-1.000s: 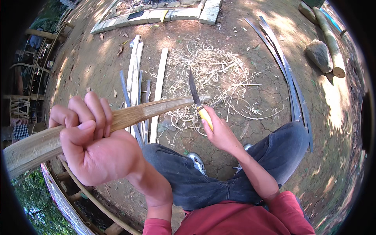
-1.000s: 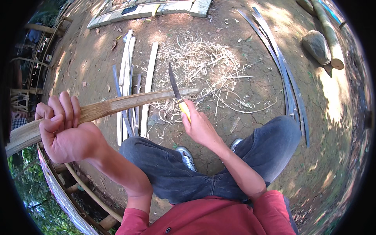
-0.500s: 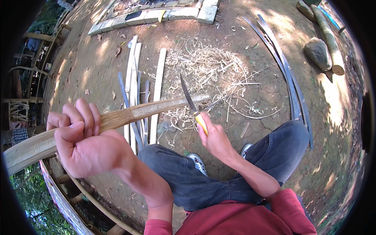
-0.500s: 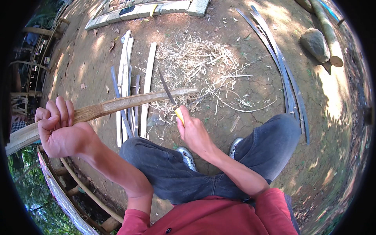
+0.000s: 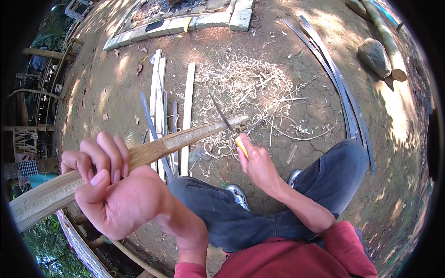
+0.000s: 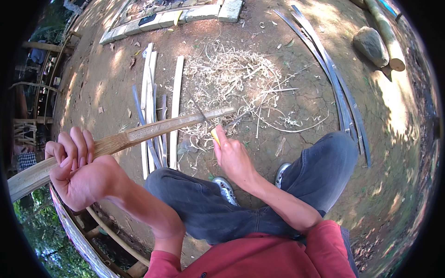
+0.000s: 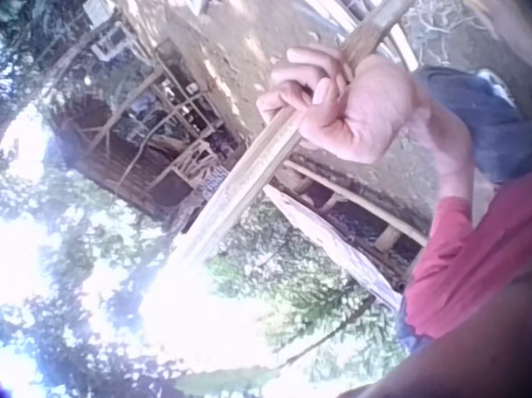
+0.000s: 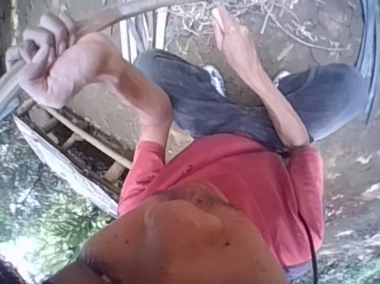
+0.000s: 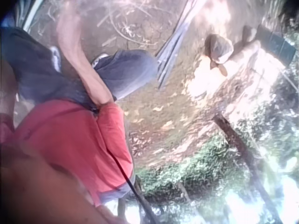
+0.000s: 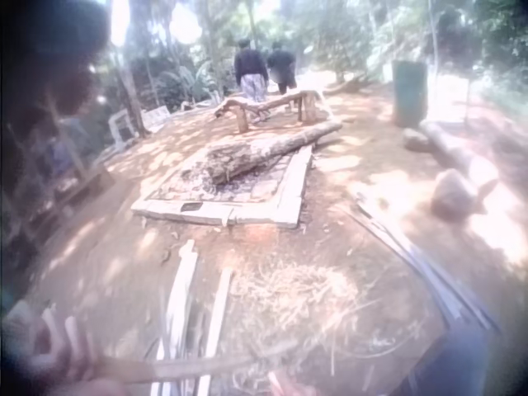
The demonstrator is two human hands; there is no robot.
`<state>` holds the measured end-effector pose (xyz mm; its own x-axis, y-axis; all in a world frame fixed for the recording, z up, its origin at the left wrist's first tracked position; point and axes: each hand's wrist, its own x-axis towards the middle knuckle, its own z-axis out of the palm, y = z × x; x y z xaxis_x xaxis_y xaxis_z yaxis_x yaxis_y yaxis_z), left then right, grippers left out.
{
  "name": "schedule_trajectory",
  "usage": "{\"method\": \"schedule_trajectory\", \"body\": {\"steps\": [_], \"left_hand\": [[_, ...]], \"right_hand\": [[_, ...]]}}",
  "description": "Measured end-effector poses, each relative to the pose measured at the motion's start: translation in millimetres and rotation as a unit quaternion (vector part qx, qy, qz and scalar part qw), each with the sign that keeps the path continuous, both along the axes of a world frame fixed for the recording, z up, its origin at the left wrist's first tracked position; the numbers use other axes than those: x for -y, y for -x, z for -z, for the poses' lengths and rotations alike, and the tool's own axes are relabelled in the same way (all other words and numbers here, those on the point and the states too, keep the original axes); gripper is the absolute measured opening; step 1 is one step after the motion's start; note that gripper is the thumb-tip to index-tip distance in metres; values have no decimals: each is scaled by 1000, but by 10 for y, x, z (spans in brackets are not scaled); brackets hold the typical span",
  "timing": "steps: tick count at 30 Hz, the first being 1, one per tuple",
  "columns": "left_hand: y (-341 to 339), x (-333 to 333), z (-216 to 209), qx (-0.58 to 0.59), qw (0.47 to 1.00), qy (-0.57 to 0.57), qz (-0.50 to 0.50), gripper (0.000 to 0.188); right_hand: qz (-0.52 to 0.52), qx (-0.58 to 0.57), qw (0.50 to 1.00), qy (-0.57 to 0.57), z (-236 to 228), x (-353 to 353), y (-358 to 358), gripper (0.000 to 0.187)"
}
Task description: The person shaves a long strip of wood using a knife while sitting, creating a pile of shavings on the ground.
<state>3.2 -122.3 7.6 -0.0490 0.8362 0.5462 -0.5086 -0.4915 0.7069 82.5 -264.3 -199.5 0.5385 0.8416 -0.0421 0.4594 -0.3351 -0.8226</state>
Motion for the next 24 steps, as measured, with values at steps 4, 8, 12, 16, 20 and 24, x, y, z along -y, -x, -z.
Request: {"method": "schedule_trajectory", "body": {"steps": [4, 8, 12, 16, 20, 24], "left_hand": [[-42, 85, -34, 14, 999, 8, 41, 21], [-40, 27, -9, 6, 999, -8, 39, 22], [-58, 142, -23, -12, 995, -33, 98, 22], [-167, 141, -88, -4, 999, -28, 45, 22], [-195, 150, -50, -11, 999, -31, 25, 20], [-200, 195, -55, 1, 998, -26, 52, 20]], "right_hand": [[4, -22, 1000, -18, -47, 29, -36, 40], [11, -21, 1000, -8, 138, 77, -94, 40], [8, -18, 999, -39, -103, 152, -45, 37], [11, -52, 998, 35, 233, 105, -136, 37], [4, -1, 998, -61, -96, 229, -15, 36], [-7, -90, 993, 79, 156, 173, -189, 35]]}}
